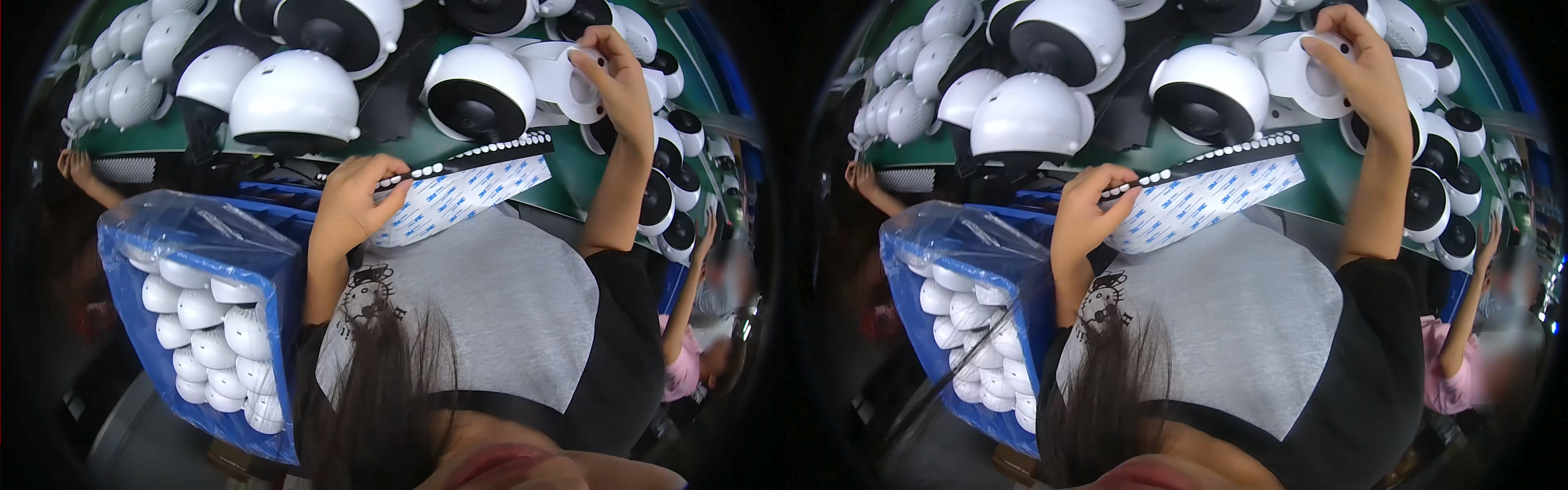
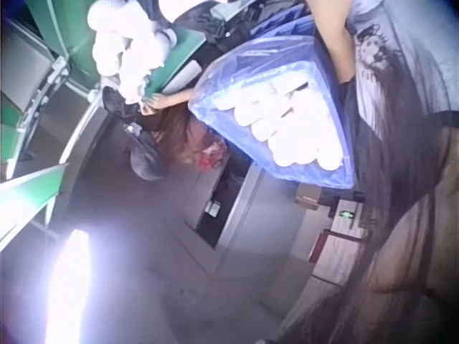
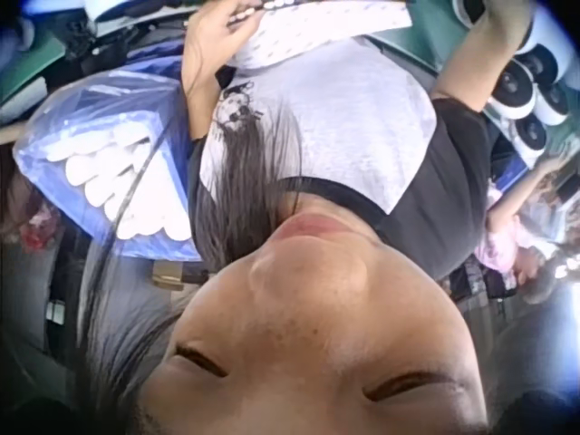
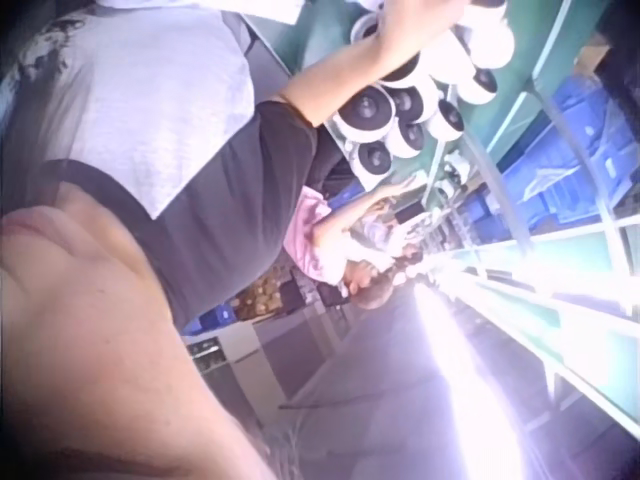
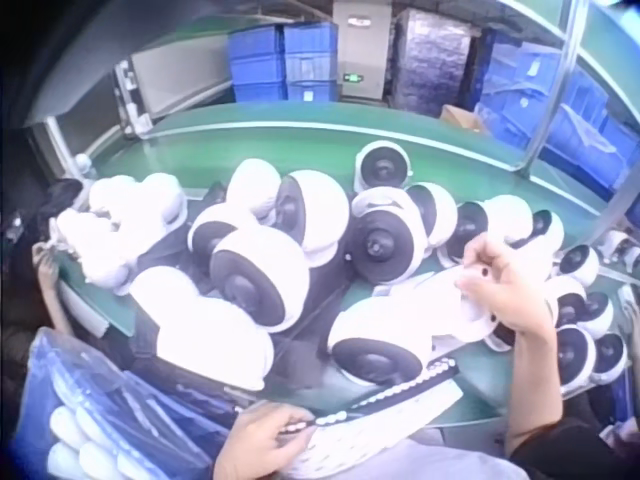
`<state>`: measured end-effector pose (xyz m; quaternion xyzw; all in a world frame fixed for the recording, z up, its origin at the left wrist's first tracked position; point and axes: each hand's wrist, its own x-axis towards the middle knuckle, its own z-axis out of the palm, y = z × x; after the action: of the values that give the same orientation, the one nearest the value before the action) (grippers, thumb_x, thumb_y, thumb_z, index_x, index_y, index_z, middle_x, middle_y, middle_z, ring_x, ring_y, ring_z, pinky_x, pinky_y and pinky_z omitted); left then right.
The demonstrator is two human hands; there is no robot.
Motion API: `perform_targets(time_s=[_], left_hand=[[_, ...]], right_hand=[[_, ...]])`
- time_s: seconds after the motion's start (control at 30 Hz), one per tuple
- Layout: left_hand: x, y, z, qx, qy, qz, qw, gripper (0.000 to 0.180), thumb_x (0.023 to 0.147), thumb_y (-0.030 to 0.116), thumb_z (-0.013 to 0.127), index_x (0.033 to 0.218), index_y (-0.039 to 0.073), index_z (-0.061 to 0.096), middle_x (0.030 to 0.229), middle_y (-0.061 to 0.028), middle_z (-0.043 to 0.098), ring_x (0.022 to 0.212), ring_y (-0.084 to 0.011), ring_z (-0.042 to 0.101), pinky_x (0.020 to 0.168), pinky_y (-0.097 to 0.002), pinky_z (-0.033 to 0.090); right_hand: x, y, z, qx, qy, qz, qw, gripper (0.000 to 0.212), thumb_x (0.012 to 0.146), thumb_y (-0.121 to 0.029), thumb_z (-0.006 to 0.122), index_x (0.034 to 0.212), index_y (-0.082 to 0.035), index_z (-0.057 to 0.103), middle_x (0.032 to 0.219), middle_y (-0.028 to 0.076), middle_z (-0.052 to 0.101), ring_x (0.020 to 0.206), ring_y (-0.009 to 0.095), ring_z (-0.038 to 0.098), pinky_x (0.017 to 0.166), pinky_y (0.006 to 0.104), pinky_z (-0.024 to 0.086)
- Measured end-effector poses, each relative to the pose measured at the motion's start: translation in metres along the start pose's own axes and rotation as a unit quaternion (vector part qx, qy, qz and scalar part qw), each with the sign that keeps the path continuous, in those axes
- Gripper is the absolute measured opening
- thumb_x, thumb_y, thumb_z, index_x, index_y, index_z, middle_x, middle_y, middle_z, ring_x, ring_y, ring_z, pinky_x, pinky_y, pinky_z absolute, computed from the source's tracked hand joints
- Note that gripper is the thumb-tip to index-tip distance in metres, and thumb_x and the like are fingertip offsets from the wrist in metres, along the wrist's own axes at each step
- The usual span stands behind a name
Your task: Peeling stickers from a sheet and applying them to security camera domes on an assembly line.
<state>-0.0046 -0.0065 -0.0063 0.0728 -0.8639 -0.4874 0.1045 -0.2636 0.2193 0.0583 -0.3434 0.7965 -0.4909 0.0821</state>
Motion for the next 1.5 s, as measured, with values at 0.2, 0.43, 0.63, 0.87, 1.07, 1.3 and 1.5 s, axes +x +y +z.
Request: perform_targets(time_s=[0.2,0.43,0.63,0.87,1.07,1.3,1.5], left_hand=[[-0.004,0.008,-0.001,0.034,0.012,0.031,0.999,0.019,0.067,0.009,0.068,0.084,0.003,0.060,0.072,-0.0081,0.062,0.067,-0.0200,0.055,0.062,-0.0287,0.042],[-0.009,0.012,0.004,0.006,0.015,0.007,1.000,0.017,0.068,0.011,0.066,0.078,0.002,0.055,0.073,-0.0118,0.060,0.067,-0.0276,0.057,0.063,-0.0341,0.043],[-0.012,0.020,0.008,0.009,0.039,0.004,0.999,0.017,0.068,0.008,0.065,0.077,-0.001,0.054,0.069,-0.0147,0.056,0.061,-0.0277,0.056,0.057,-0.0328,0.044],[-0.010,0.022,0.012,-0.009,0.015,-0.029,0.999,0.017,0.068,0.007,0.065,0.079,-0.001,0.055,0.071,-0.0130,0.059,0.058,-0.0234,0.057,0.056,-0.0285,0.044],[-0.010,0.016,0.008,-0.041,0.010,-0.053,0.998,0.015,0.070,0.002,0.065,0.081,-0.001,0.056,0.068,-0.0083,0.060,0.058,-0.0108,0.054,0.056,-0.0228,0.042],[-0.008,0.010,0.006,-0.051,0.000,-0.054,0.997,0.015,0.070,0.001,0.065,0.082,-0.002,0.056,0.069,-0.0082,0.061,0.059,-0.0099,0.055,0.057,-0.0218,0.042],[-0.009,0.009,0.006,-0.066,-0.005,-0.070,0.995,0.015,0.071,0.002,0.065,0.083,-0.002,0.056,0.069,-0.0076,0.061,0.060,-0.0092,0.055,0.057,-0.0215,0.042]], right_hand=[[-0.005,-0.018,0.010,-0.072,0.066,-0.033,0.995,0.026,0.077,-0.008,0.063,0.101,-0.004,0.057,0.095,0.004,0.057,0.089,0.012,0.049,0.083,0.0237,0.036],[-0.058,-0.068,0.094,-0.018,-0.178,-0.199,0.963,0.019,0.073,-0.004,0.063,0.091,-0.004,0.059,0.086,0.006,0.058,0.078,0.017,0.057,0.065,0.0265,0.046],[-0.065,-0.064,0.140,-0.120,-0.186,-0.333,0.917,0.020,0.067,-0.013,0.064,0.085,-0.006,0.057,0.076,0.006,0.048,0.071,0.022,0.053,0.059,0.0315,0.044],[-0.067,-0.065,0.123,-0.144,-0.187,-0.348,0.907,0.020,0.068,-0.014,0.065,0.085,-0.007,0.057,0.079,0.006,0.046,0.076,0.020,0.052,0.059,0.0309,0.044],[-0.067,-0.050,0.044,-0.057,-0.066,-0.171,0.981,0.010,0.076,-0.002,0.061,0.084,-0.002,0.057,0.094,0.006,0.054,0.072,0.013,0.053,0.055,0.0202,0.044],[-0.063,-0.024,-0.003,-0.015,0.001,0.111,0.994,0.004,0.080,-0.002,0.057,0.082,0.002,0.056,0.095,0.004,0.060,0.053,0.001,0.045,0.047,0.0160,0.039],[-0.057,-0.017,0.001,-0.062,-0.021,0.116,0.991,0.012,0.077,-0.012,0.061,0.084,-0.002,0.062,0.049,-0.004,0.045,0.043,0.001,0.038,0.043,0.0180,0.030]])
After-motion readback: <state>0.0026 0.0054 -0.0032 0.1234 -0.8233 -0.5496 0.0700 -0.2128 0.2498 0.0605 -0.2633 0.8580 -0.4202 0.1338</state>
